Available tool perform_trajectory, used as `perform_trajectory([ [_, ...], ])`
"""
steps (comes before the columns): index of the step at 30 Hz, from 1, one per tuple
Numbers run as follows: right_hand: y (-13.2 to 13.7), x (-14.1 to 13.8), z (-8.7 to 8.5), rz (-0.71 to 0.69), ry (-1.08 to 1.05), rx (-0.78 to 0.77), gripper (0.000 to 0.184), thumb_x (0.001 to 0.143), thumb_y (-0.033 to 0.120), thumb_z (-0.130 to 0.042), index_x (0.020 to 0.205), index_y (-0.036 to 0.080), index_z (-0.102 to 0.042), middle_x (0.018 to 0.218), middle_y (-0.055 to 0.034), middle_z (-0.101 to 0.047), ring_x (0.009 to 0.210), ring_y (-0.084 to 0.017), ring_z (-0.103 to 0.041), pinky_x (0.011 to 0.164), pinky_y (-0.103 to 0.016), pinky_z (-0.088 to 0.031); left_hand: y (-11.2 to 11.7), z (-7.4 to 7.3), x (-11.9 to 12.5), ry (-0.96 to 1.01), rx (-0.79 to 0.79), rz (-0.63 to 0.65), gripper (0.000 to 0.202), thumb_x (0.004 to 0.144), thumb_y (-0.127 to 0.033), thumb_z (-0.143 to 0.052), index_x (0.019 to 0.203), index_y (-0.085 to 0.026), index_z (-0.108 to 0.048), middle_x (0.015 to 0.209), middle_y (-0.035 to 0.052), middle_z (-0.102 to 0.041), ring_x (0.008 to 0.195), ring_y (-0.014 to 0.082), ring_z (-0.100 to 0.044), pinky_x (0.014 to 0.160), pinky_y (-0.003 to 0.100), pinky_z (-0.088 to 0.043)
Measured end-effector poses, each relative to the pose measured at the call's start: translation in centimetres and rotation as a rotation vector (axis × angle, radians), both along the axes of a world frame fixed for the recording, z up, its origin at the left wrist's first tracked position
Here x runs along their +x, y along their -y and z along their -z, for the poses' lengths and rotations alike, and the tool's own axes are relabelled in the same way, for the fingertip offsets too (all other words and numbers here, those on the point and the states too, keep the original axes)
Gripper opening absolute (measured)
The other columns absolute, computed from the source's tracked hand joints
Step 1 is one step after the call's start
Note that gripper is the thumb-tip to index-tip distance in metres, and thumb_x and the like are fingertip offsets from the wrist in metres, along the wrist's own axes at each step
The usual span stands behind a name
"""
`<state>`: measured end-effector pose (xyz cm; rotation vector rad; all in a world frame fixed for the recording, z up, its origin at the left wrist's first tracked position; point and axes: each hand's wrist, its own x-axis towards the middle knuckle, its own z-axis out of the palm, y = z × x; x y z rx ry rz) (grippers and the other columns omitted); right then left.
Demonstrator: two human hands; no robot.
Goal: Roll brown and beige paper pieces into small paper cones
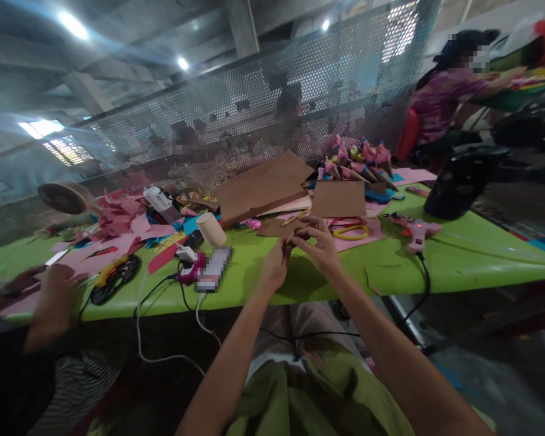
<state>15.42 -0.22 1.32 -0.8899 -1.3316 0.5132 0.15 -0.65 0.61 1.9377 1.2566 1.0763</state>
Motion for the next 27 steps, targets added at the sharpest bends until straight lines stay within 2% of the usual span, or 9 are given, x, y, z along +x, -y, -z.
perform_trajectory([
  [4,-0.4,0.1,0.4,-0.002,0.018,-0.015,0.024,0.075,0.05,-0.078,0.071,0.027,-0.074,0.109,-0.0073,-0.065,0.112,-0.029,-0.059,0.101,-0.048,-0.045,0.1,0.0,0.3,-0.039,0.003,-0.019,0.012,0.098,-0.028,-0.049,0.097,-0.023,-0.059,0.098,0.0126,-0.069,0.093,0.0279,-0.064,0.091,0.04,-0.046],
  [8,-0.9,0.3,0.8,0.007,-0.036,-0.036,0.023,0.074,0.048,-0.078,0.07,0.027,-0.073,0.106,-0.0067,-0.065,0.11,-0.027,-0.059,0.1,-0.047,-0.045,0.1,0.1,0.1,0.017,-0.037,-0.013,0.01,0.097,-0.031,-0.053,0.096,-0.024,-0.061,0.093,0.0073,-0.069,0.088,0.0244,-0.063,0.086,0.035,-0.046],
  [13,-1.5,0.8,1.3,0.069,-0.249,-0.079,0.023,0.073,0.047,-0.079,0.069,0.025,-0.072,0.102,-0.0052,-0.064,0.102,-0.024,-0.06,0.095,-0.044,-0.046,-0.5,0.4,-0.8,0.323,-0.201,-0.029,0.037,0.099,-0.052,-0.046,0.09,-0.021,-0.063,0.068,-0.0015,-0.054,0.066,0.015,-0.051,0.068,0.026,-0.042],
  [16,-1.5,0.9,1.3,0.07,-0.275,-0.077,0.023,0.074,0.048,-0.078,0.07,0.025,-0.072,0.101,-0.0044,-0.064,0.099,-0.023,-0.06,0.091,-0.041,-0.048,-0.9,0.7,-1.1,0.381,-0.268,-0.009,0.047,0.1,-0.056,-0.04,0.086,-0.018,-0.063,0.062,-0.0032,-0.047,0.057,0.0116,-0.043,0.059,0.023,-0.037],
  [21,-1.4,0.9,1.2,0.055,-0.277,-0.083,0.024,0.072,0.049,-0.079,0.071,0.025,-0.073,0.099,-0.0042,-0.064,0.098,-0.023,-0.06,0.088,-0.04,-0.048,-1.1,0.8,-1.1,0.319,-0.232,0.035,0.039,0.097,-0.052,-0.05,0.081,-0.017,-0.062,0.062,-0.0034,-0.047,0.059,0.0112,-0.043,0.059,0.023,-0.035],
  [27,-1.5,0.8,1.3,0.054,-0.269,-0.082,0.024,0.071,0.049,-0.08,0.069,0.026,-0.073,0.1,-0.0044,-0.064,0.1,-0.024,-0.059,0.094,-0.043,-0.046,-0.9,0.4,-0.9,0.263,-0.218,0.074,0.025,0.096,-0.034,-0.051,0.077,-0.018,-0.058,0.064,-0.0037,-0.048,0.062,0.0117,-0.046,0.064,0.024,-0.037],
])
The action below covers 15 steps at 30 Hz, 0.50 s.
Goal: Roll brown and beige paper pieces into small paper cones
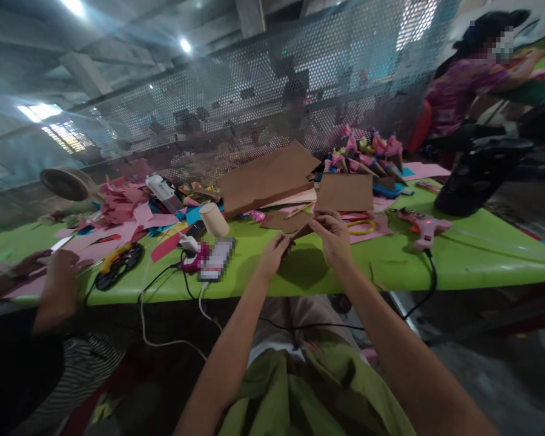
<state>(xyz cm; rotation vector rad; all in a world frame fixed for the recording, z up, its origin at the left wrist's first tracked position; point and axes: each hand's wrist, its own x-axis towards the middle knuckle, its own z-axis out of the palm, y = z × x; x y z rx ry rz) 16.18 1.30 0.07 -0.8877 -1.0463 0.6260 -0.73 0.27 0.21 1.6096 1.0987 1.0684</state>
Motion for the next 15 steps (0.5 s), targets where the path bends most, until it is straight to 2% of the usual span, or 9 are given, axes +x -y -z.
perform_trajectory([
  [10,0.3,0.0,-0.2,0.077,0.084,0.02,0.024,0.076,0.047,-0.076,0.066,0.025,-0.072,0.096,-0.0051,-0.064,0.097,-0.024,-0.058,0.09,-0.042,-0.046,0.6,-0.6,0.1,-0.163,0.076,-0.063,0.015,0.093,-0.021,-0.055,0.078,-0.019,-0.059,0.073,-0.0013,-0.059,0.074,0.0157,-0.055,0.072,0.027,-0.038],
  [15,0.1,0.2,0.2,0.091,0.141,0.018,0.023,0.078,0.044,-0.074,0.067,0.025,-0.071,0.096,-0.0049,-0.064,0.098,-0.024,-0.06,0.093,-0.043,-0.046,1.2,-0.9,0.6,-0.391,0.21,-0.058,0.017,0.099,-0.03,-0.051,0.102,-0.02,-0.065,0.096,0.005,-0.07,0.089,0.021,-0.063,0.081,0.029,-0.044],
])
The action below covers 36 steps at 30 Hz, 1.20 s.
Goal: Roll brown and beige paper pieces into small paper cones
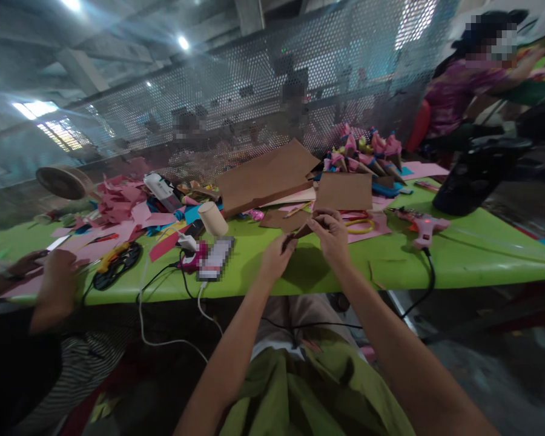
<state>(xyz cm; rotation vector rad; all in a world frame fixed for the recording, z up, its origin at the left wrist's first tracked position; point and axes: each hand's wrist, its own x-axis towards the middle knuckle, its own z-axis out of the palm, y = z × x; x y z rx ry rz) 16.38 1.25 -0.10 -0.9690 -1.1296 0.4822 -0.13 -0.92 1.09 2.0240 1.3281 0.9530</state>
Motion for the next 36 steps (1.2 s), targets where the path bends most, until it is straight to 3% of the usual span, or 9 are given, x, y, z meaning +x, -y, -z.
perform_trajectory([
  [2,0.0,0.0,0.0,-0.001,0.009,-0.005,0.023,0.078,0.045,-0.074,0.067,0.025,-0.071,0.095,-0.0052,-0.064,0.098,-0.025,-0.06,0.092,-0.044,-0.046,0.2,0.0,0.2,-0.099,0.04,-0.011,0.018,0.098,-0.03,-0.052,0.106,-0.02,-0.065,0.101,0.0072,-0.071,0.092,0.0224,-0.064,0.082,0.03,-0.045],
  [6,0.1,0.0,-0.1,-0.003,0.022,-0.016,0.023,0.077,0.045,-0.074,0.066,0.025,-0.071,0.094,-0.0055,-0.065,0.102,-0.026,-0.06,0.094,-0.045,-0.046,0.2,0.1,0.2,-0.123,0.038,-0.012,0.021,0.1,-0.027,-0.046,0.099,-0.02,-0.067,0.09,0.0057,-0.071,0.084,0.021,-0.063,0.079,0.03,-0.045],
  [14,0.1,0.0,-0.1,-0.001,-0.006,-0.012,0.024,0.078,0.045,-0.075,0.066,0.025,-0.069,0.098,-0.0051,-0.065,0.104,-0.026,-0.059,0.095,-0.044,-0.046,-0.8,0.7,-0.2,0.222,-0.151,0.089,0.032,0.098,-0.032,-0.046,0.081,-0.017,-0.069,0.072,0.0021,-0.067,0.079,0.0178,-0.061,0.079,0.028,-0.045],
  [22,0.1,-0.1,-0.4,0.017,-0.034,-0.009,0.024,0.077,0.046,-0.074,0.067,0.024,-0.07,0.094,-0.0054,-0.065,0.097,-0.024,-0.059,0.09,-0.042,-0.047,-1.1,0.4,-0.4,0.396,-0.353,0.123,0.029,0.093,-0.03,-0.048,0.089,-0.015,-0.072,0.07,0.0021,-0.067,0.064,0.0129,-0.054,0.064,0.025,-0.041],
  [32,-0.2,0.0,-0.1,0.039,-0.019,-0.009,0.026,0.077,0.047,-0.074,0.066,0.024,-0.067,0.095,-0.0051,-0.065,0.099,-0.025,-0.059,0.091,-0.042,-0.047,-0.9,0.3,-0.2,0.427,-0.421,0.141,0.022,0.087,-0.023,-0.053,0.085,-0.016,-0.074,0.081,0.0036,-0.074,0.082,0.0165,-0.064,0.081,0.027,-0.048],
  [36,0.0,-0.1,-0.3,0.053,-0.009,-0.003,0.025,0.078,0.045,-0.074,0.066,0.024,-0.068,0.094,-0.0053,-0.066,0.098,-0.024,-0.058,0.09,-0.041,-0.047,-1.1,0.6,-0.2,0.354,-0.384,0.176,0.023,0.087,-0.021,-0.052,0.085,-0.015,-0.074,0.086,0.0045,-0.076,0.09,0.0185,-0.067,0.09,0.029,-0.049],
])
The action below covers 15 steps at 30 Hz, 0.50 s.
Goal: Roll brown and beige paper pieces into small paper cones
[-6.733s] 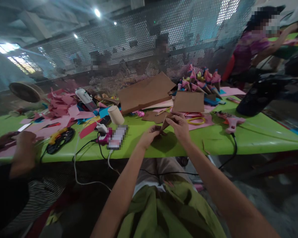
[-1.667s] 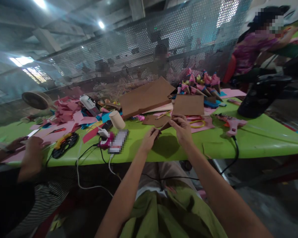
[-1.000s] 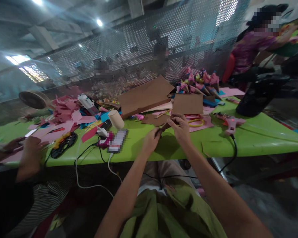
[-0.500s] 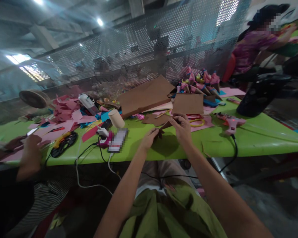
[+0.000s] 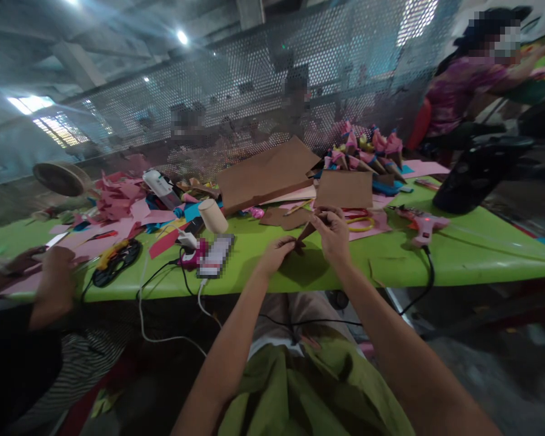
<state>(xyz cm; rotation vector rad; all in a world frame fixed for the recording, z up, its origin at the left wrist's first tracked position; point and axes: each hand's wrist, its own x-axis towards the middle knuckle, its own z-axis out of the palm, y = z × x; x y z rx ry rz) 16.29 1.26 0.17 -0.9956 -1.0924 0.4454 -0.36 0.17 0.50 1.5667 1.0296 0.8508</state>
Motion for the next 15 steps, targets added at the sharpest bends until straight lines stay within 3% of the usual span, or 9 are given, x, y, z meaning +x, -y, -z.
perform_trajectory([
  [7,0.25,0.05,-0.23,0.055,0.042,0.007,0.023,0.079,0.042,-0.072,0.067,0.023,-0.066,0.092,-0.0053,-0.064,0.098,-0.024,-0.058,0.091,-0.041,-0.046,0.36,-0.19,-0.01,-0.137,0.14,-0.005,0.029,0.089,-0.018,-0.047,0.099,-0.017,-0.074,0.098,0.0038,-0.077,0.1,0.019,-0.066,0.097,0.03,-0.047],
  [15,0.6,-0.23,-0.51,-0.006,0.093,0.021,0.023,0.081,0.042,-0.071,0.066,0.025,-0.066,0.095,-0.005,-0.065,0.1,-0.025,-0.059,0.092,-0.042,-0.047,0.01,-0.09,-0.09,-0.122,0.101,-0.074,0.024,0.09,-0.025,-0.052,0.092,-0.016,-0.074,0.082,0.0026,-0.073,0.076,0.0153,-0.061,0.074,0.025,-0.047],
])
